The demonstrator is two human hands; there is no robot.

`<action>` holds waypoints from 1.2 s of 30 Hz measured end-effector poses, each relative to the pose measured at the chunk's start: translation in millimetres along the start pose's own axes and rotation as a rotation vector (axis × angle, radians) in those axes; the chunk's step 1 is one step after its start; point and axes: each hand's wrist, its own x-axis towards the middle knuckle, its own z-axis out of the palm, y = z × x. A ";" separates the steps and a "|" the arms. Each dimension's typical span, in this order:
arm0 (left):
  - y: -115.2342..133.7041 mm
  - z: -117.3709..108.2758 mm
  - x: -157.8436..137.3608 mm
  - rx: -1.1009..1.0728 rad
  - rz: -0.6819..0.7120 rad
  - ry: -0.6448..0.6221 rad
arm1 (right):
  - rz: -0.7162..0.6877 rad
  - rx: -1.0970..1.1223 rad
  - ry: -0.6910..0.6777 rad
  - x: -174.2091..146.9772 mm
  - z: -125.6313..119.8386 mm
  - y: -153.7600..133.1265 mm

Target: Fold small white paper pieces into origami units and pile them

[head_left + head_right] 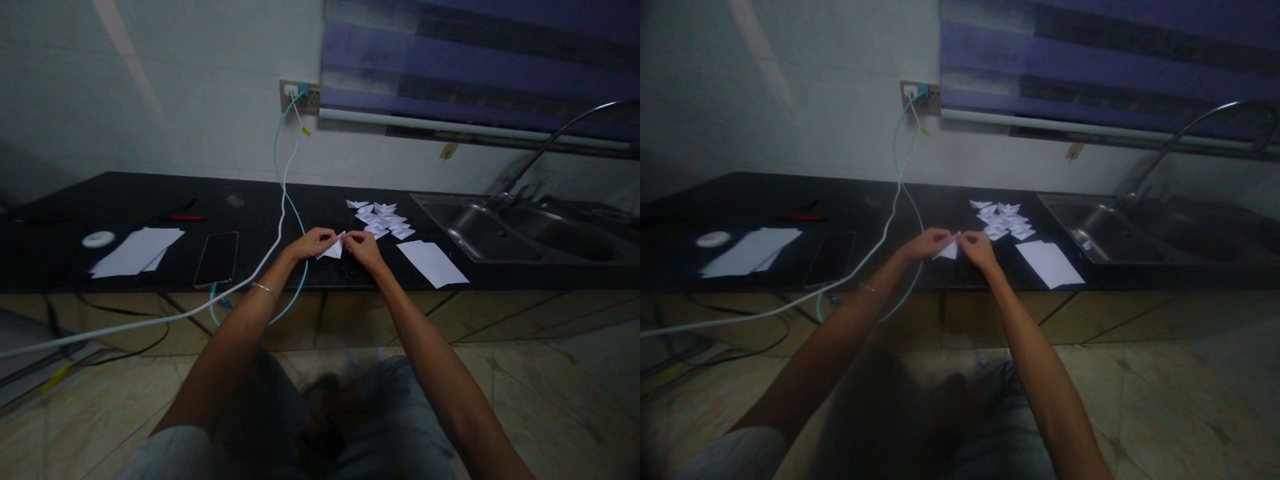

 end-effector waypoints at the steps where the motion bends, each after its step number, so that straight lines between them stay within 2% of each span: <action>1: -0.5 0.1 0.3 0.002 -0.004 0.002 | -0.017 -0.011 -0.008 -0.8 -0.4 -2.1; 5: -1.5 -1.7 1.7 -0.022 -0.025 -0.010 | -0.052 -0.025 -0.024 -2.2 -3.9 -7.2; 12: 3.8 -8.3 -0.3 -0.084 -0.049 -0.055 | 0.065 0.094 0.138 0.7 -6.8 -0.3; 15: 2.3 -9.8 0.9 -0.099 -0.047 0.016 | 0.109 0.146 0.125 0.7 -6.2 -0.4; 20: -0.2 -10.8 3.5 -0.256 -0.119 0.187 | 0.202 0.235 0.052 -0.1 -3.7 -4.3; 22: 0.1 -10.7 3.5 -0.285 -0.145 0.215 | 0.210 0.256 0.078 0.1 -2.2 -4.3; 25: -0.7 -10.5 3.4 -0.297 -0.142 0.189 | 0.120 0.174 0.194 0.8 -0.9 -3.1; 27: -2.7 -10.3 4.1 -0.302 -0.142 0.191 | 0.026 0.092 0.209 0.9 -0.6 -3.6; 31: -7.7 -9.4 6.1 -0.299 -0.159 0.145 | -0.105 0.060 0.078 -1.3 1.0 -9.1; 36: -11.3 -9.8 7.6 -0.352 -0.139 0.008 | -0.164 0.092 -0.051 -7.1 4.1 -16.8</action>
